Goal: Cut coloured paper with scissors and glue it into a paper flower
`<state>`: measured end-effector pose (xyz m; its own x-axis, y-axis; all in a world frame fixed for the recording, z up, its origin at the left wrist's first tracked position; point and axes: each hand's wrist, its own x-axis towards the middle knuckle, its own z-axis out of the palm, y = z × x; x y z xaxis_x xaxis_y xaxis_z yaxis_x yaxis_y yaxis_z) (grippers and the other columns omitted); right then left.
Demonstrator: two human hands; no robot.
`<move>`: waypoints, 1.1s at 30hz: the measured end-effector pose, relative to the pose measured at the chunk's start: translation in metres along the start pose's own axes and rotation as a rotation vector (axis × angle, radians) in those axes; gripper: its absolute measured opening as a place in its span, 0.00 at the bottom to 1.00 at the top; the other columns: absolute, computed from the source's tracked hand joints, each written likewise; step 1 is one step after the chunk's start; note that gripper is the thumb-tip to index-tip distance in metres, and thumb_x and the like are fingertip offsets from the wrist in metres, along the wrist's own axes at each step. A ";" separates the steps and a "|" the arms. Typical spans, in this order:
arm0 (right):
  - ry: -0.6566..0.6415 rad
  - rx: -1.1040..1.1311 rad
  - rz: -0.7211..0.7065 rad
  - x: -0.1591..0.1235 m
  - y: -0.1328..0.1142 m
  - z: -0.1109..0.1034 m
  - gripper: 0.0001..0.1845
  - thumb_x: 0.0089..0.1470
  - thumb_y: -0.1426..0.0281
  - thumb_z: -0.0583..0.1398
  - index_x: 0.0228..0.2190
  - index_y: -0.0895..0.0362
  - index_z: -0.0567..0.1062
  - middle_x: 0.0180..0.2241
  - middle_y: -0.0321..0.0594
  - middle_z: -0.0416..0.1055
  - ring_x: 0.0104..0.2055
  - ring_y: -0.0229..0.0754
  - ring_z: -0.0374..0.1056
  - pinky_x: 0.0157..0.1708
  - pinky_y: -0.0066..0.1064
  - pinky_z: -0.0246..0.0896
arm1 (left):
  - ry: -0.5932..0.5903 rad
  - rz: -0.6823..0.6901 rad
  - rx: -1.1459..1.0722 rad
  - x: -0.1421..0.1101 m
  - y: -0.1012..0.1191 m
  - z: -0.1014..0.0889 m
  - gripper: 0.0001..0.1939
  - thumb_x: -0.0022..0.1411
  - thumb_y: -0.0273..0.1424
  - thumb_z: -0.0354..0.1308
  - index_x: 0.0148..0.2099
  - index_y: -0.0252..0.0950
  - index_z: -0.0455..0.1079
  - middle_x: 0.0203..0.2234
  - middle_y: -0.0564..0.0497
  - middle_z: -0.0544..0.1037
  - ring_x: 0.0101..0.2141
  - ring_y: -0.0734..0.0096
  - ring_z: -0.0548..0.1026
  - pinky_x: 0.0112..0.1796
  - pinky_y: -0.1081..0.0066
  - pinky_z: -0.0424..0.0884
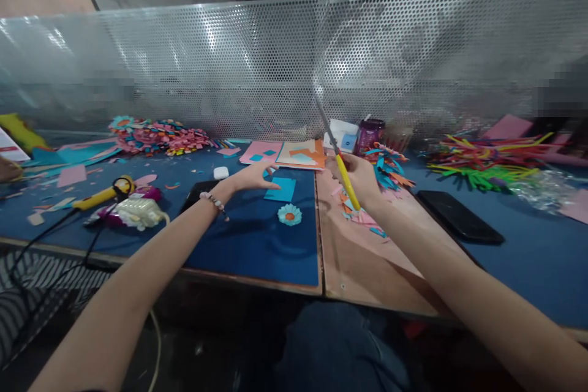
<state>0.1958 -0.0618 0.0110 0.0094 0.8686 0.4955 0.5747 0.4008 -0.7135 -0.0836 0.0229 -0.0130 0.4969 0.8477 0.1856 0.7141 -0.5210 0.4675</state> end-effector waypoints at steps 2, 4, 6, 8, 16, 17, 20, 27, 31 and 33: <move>0.019 -0.014 -0.016 0.004 -0.008 0.006 0.19 0.48 0.61 0.55 0.34 0.63 0.75 0.24 0.39 0.70 0.30 0.41 0.65 0.27 0.27 0.59 | -0.042 0.008 0.031 0.005 -0.004 0.003 0.41 0.41 0.46 0.66 0.57 0.37 0.63 0.53 0.43 0.69 0.50 0.58 0.69 0.45 0.71 0.63; 0.002 -0.057 -0.018 0.007 -0.014 0.013 0.17 0.47 0.61 0.56 0.32 0.63 0.75 0.23 0.39 0.70 0.28 0.40 0.65 0.26 0.26 0.58 | -0.071 -0.029 0.051 0.009 -0.009 0.006 0.45 0.38 0.46 0.67 0.59 0.37 0.61 0.54 0.41 0.69 0.51 0.56 0.68 0.47 0.70 0.62; -0.053 -0.125 0.001 0.009 -0.017 0.019 0.16 0.48 0.62 0.56 0.31 0.62 0.76 0.24 0.39 0.71 0.27 0.40 0.66 0.25 0.26 0.56 | -0.072 -0.100 0.035 0.012 -0.012 0.010 0.48 0.36 0.44 0.68 0.60 0.37 0.60 0.51 0.41 0.71 0.49 0.57 0.70 0.47 0.70 0.63; -0.119 -0.237 0.028 0.010 -0.017 0.023 0.16 0.49 0.61 0.56 0.29 0.61 0.76 0.24 0.41 0.72 0.27 0.41 0.67 0.25 0.26 0.55 | -0.043 -0.131 -0.001 0.012 -0.013 0.013 0.49 0.34 0.41 0.70 0.60 0.36 0.59 0.47 0.42 0.74 0.46 0.58 0.72 0.45 0.70 0.64; -0.207 -0.696 0.014 -0.001 -0.001 0.028 0.19 0.50 0.58 0.54 0.30 0.60 0.76 0.31 0.50 0.75 0.33 0.48 0.71 0.28 0.29 0.55 | -0.071 -0.234 -0.087 0.009 -0.010 0.020 0.53 0.40 0.39 0.69 0.65 0.32 0.49 0.55 0.36 0.66 0.48 0.57 0.71 0.42 0.70 0.68; -0.202 -0.740 0.017 -0.004 0.000 0.029 0.19 0.50 0.59 0.54 0.31 0.60 0.76 0.31 0.50 0.75 0.34 0.48 0.71 0.29 0.29 0.56 | -0.076 -0.227 -0.103 0.008 -0.012 0.021 0.54 0.41 0.40 0.69 0.66 0.32 0.46 0.57 0.36 0.64 0.51 0.55 0.69 0.44 0.69 0.67; -0.161 -0.858 -0.009 -0.012 -0.001 0.027 0.17 0.49 0.60 0.54 0.34 0.58 0.76 0.35 0.51 0.75 0.36 0.49 0.71 0.31 0.30 0.57 | -0.074 -0.163 -0.201 0.003 -0.018 0.024 0.52 0.45 0.40 0.67 0.66 0.33 0.46 0.59 0.37 0.62 0.56 0.55 0.65 0.50 0.67 0.64; -0.100 -0.918 -0.017 -0.022 -0.002 0.013 0.15 0.48 0.64 0.54 0.35 0.57 0.75 0.38 0.49 0.73 0.39 0.50 0.70 0.32 0.32 0.60 | 0.132 -0.110 -0.373 -0.009 -0.022 0.033 0.33 0.45 0.32 0.66 0.55 0.33 0.66 0.53 0.38 0.70 0.53 0.56 0.68 0.50 0.63 0.65; -0.026 -0.890 -0.051 -0.021 -0.001 0.010 0.16 0.49 0.66 0.54 0.38 0.58 0.74 0.43 0.49 0.71 0.43 0.50 0.68 0.36 0.33 0.61 | 0.330 -0.130 -0.566 -0.006 -0.015 0.032 0.33 0.42 0.26 0.67 0.54 0.35 0.65 0.49 0.39 0.72 0.42 0.64 0.73 0.42 0.64 0.69; 0.000 -0.877 -0.048 -0.020 -0.002 0.009 0.17 0.50 0.66 0.54 0.40 0.58 0.73 0.46 0.50 0.70 0.45 0.49 0.67 0.38 0.33 0.61 | 0.389 -0.117 -0.763 -0.009 -0.008 0.028 0.36 0.42 0.26 0.68 0.55 0.37 0.63 0.49 0.41 0.71 0.37 0.70 0.73 0.38 0.67 0.70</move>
<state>0.1867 -0.0775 -0.0023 -0.0304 0.8564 0.5154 0.9962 0.0682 -0.0546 -0.0798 0.0168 -0.0424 0.1373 0.9384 0.3171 0.1548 -0.3365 0.9289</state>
